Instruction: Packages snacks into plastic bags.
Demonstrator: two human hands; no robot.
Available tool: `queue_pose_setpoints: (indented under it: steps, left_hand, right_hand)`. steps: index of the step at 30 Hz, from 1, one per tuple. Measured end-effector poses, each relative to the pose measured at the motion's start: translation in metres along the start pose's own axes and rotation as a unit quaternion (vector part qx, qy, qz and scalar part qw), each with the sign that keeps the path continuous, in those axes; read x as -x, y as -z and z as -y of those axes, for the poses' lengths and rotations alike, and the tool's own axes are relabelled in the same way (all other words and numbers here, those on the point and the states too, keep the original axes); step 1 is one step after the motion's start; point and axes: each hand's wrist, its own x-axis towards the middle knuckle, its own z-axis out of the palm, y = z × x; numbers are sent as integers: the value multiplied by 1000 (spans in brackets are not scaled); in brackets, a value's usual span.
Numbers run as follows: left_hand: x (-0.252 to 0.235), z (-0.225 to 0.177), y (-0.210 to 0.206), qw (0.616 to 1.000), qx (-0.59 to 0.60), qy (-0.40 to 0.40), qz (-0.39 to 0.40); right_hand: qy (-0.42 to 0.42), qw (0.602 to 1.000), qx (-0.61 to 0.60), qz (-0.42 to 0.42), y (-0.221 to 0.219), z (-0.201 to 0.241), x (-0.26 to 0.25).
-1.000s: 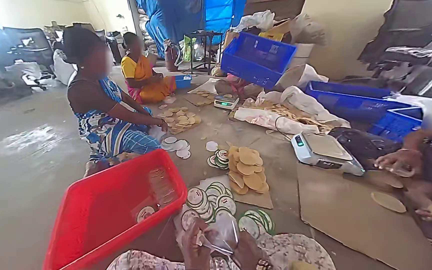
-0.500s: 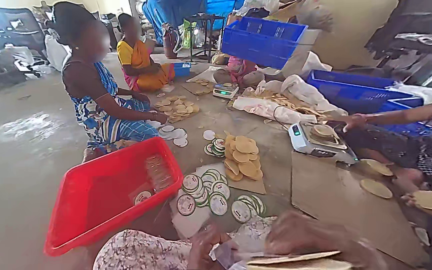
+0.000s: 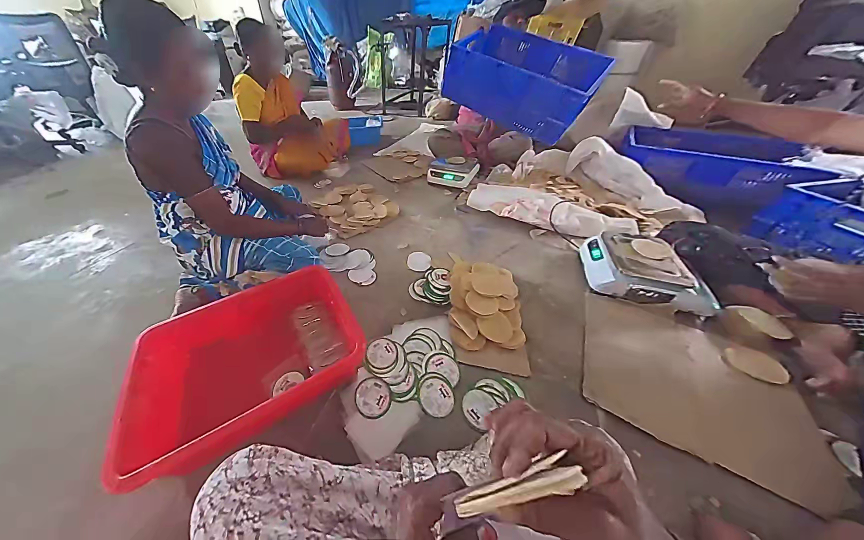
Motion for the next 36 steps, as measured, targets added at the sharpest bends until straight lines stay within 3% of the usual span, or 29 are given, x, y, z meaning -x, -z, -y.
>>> queue_pose_setpoints:
  steps: [3, 9, 16, 22, 26, 32, 36]
  left_hand:
    - [-1, 2, -1, 999, 36, 7, -10]
    - [0, 6, -9, 998, 63, 18, 6]
    - [-1, -1, -19, 989, 113, 100, 4]
    - [2, 4, -24, 971, 163, 176, 19]
    - [-1, 9, -30, 966, 174, 188, 31]
    - [-9, 13, -24, 963, 211, 166, 22]
    - [-10, 13, -19, 966, 189, 173, 25]
  right_hand:
    - [7, 1000, -11, 21, 9, -10, 3]
    - [-116, 993, 32, -8, 16, 1, 10]
    - [-175, 974, -133, -62, 12, -18, 23]
    - [-259, 964, 63, 19, 37, -13, 26]
    - [-309, 940, 122, 77, 42, -16, 27]
    - [-305, 910, 226, 167, 45, -22, 34]
    - [-188, 947, 220, 141, 33, -28, 51]
